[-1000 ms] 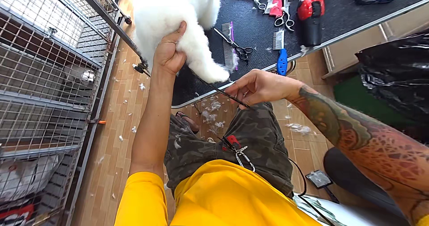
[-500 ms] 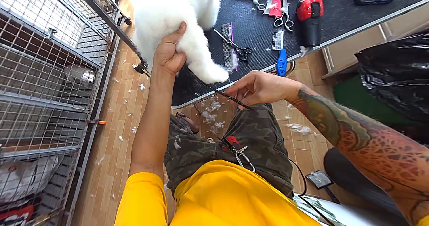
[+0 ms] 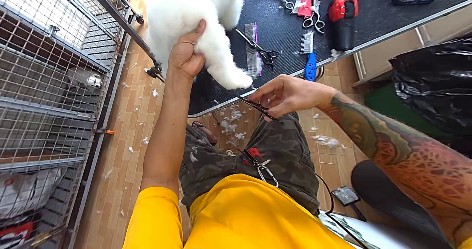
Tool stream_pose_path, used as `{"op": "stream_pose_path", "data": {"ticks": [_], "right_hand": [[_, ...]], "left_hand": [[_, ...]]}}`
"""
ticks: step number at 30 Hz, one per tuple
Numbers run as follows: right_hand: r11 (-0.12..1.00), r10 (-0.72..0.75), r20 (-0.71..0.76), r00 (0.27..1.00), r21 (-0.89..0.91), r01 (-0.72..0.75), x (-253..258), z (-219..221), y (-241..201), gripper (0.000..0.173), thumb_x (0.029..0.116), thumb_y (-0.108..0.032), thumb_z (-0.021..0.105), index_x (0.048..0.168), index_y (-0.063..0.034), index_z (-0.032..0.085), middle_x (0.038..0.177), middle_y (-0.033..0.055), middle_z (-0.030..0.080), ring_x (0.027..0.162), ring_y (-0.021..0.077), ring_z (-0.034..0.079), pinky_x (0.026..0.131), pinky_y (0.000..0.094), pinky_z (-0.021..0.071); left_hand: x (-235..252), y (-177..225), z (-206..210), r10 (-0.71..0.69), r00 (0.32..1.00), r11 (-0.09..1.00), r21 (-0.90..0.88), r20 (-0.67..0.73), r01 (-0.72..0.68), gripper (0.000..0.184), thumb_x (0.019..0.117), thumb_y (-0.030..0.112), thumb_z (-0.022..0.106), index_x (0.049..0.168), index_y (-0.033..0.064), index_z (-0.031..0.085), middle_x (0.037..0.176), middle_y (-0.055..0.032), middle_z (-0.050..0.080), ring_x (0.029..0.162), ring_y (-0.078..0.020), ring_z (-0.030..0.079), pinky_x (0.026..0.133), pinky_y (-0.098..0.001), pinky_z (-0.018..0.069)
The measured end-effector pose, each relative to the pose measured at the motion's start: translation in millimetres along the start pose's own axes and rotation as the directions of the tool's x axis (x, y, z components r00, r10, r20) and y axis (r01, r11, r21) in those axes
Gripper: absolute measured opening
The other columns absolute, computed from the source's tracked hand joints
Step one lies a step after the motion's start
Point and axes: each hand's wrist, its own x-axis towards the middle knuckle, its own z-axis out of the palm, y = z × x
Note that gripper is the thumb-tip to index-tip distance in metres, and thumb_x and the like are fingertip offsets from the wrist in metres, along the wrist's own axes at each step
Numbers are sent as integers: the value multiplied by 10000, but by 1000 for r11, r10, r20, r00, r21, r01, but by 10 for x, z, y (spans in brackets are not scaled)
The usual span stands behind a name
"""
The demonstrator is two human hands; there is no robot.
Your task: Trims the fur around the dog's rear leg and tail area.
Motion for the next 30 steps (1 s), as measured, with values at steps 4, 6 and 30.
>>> {"op": "stream_pose_path", "data": {"ticks": [4,6,30], "right_hand": [[992,72,2,997,-102,-71,-23,-49,-93,447,763,50,783,1187,-92,766,981,35,783,751,150,738,672,328,644],[985,50,37,998,-166,-43,-71,-86,-91,427,792,28,743,1197,-105,765,988,21,779,769,137,741,678,327,656],[985,172,342,924,-80,-154,-7,-612,-627,361,779,110,641,1095,-20,757,892,111,755,686,209,722,590,323,628]], "left_hand": [[14,-5,4,0,1000,1000,-6,2,0,140,1033,54,509,1167,28,538,1045,-150,678,977,-228,691,881,-403,588],[30,-1,3,-5,1000,1000,-9,-4,5,135,1031,47,508,1161,21,531,1034,-152,673,959,-221,689,860,-392,591],[-35,69,-57,-82,995,996,41,55,80,147,1063,81,440,1145,14,542,985,-140,677,910,-195,696,824,-349,597]]}}
